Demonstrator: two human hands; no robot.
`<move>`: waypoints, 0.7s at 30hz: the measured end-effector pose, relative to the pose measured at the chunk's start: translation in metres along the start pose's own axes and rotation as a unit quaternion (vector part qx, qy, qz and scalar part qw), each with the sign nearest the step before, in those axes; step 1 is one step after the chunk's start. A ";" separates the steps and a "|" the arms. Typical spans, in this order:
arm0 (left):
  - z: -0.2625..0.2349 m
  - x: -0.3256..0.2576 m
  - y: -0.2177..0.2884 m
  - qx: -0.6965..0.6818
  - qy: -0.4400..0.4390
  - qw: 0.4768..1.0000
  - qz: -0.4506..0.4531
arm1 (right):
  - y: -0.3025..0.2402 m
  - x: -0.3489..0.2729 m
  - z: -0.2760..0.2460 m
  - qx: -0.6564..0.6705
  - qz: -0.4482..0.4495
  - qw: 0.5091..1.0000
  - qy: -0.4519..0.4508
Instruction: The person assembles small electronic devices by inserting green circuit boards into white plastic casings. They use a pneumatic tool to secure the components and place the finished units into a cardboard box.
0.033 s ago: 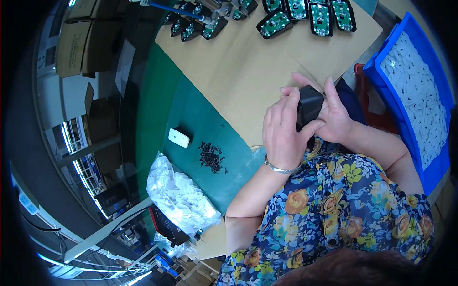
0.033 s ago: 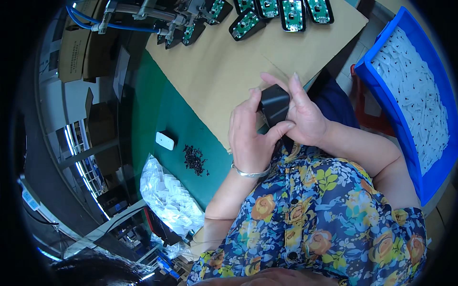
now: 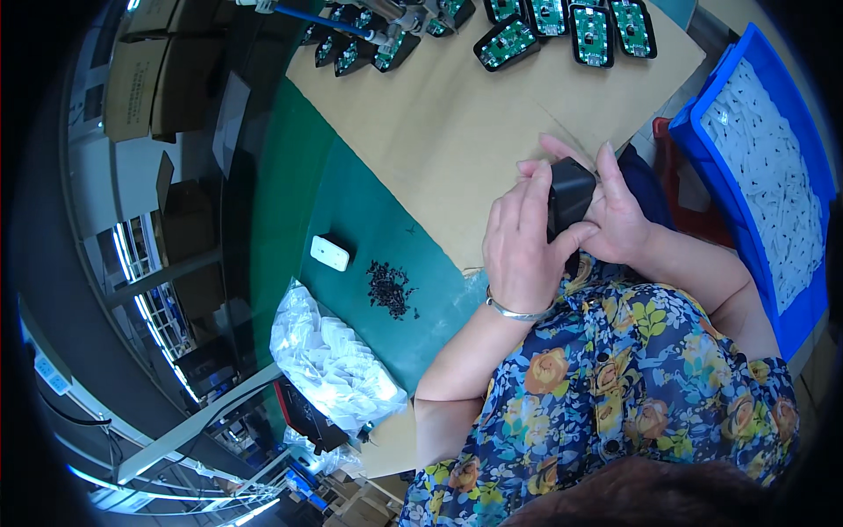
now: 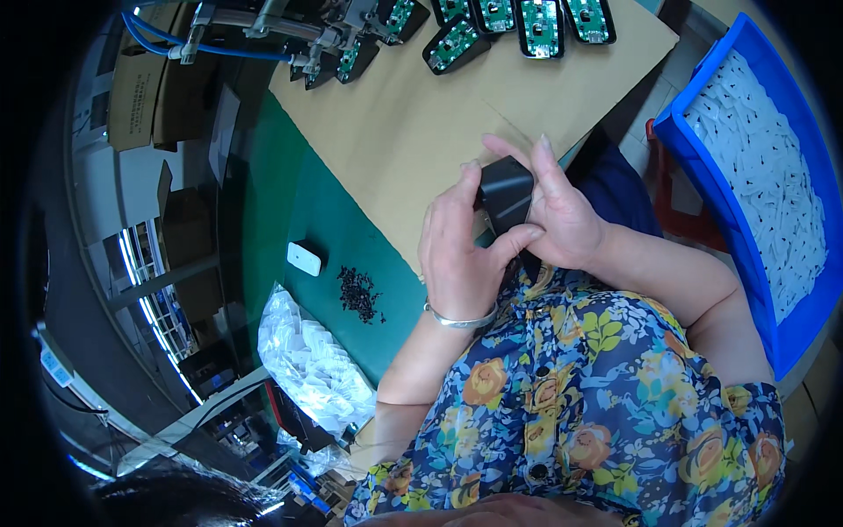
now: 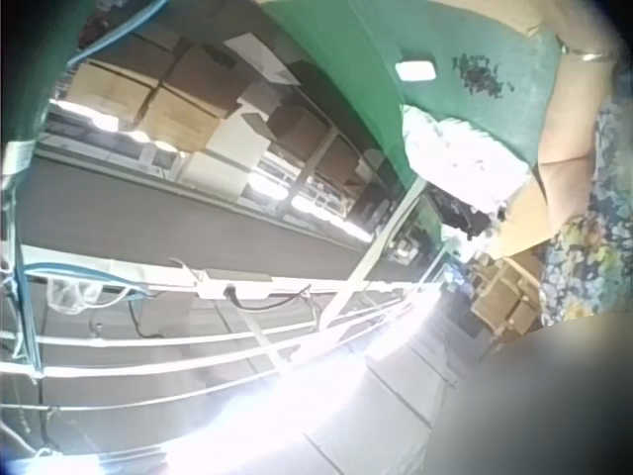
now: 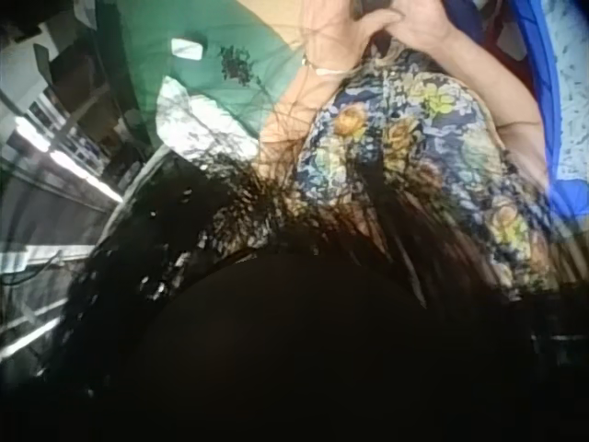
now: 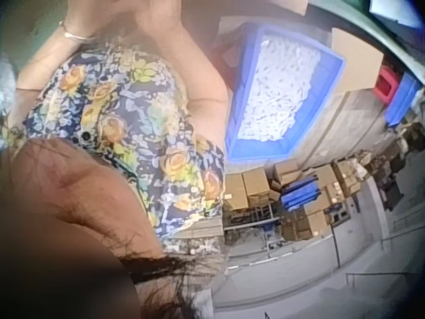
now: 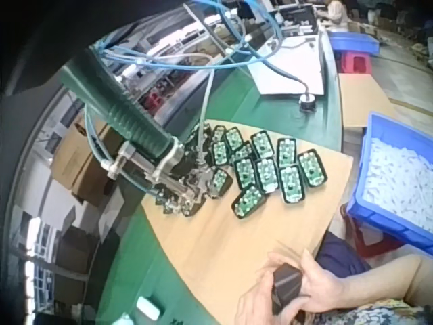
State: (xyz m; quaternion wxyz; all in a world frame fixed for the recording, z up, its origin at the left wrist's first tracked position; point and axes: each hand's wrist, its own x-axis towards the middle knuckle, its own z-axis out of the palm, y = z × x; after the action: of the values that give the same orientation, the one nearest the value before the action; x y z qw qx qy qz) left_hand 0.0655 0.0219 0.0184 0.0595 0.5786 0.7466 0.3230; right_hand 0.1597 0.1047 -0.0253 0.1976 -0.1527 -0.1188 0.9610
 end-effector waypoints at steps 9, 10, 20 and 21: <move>-0.024 -0.007 -0.006 -0.399 -0.047 0.893 -0.201 | -0.009 -0.008 0.016 -0.359 -0.036 0.925 -0.118; -0.024 -0.010 -0.008 -0.523 -0.037 0.827 -0.202 | -0.011 -0.008 0.016 -0.467 -0.056 0.870 -0.148; -0.017 -0.027 -0.017 -0.619 -0.048 0.760 -0.193 | 0.005 -0.022 0.027 -0.580 -0.117 0.801 -0.093; -0.016 -0.029 -0.018 -0.617 -0.044 0.763 -0.187 | 0.006 -0.023 0.026 -0.577 -0.115 0.803 -0.096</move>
State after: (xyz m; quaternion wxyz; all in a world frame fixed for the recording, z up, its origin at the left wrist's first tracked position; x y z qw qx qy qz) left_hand 0.0531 -0.0129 0.0128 0.4959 0.2792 0.4762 0.6703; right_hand 0.1685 0.0851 0.0028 0.1702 -0.1310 -0.6860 0.6952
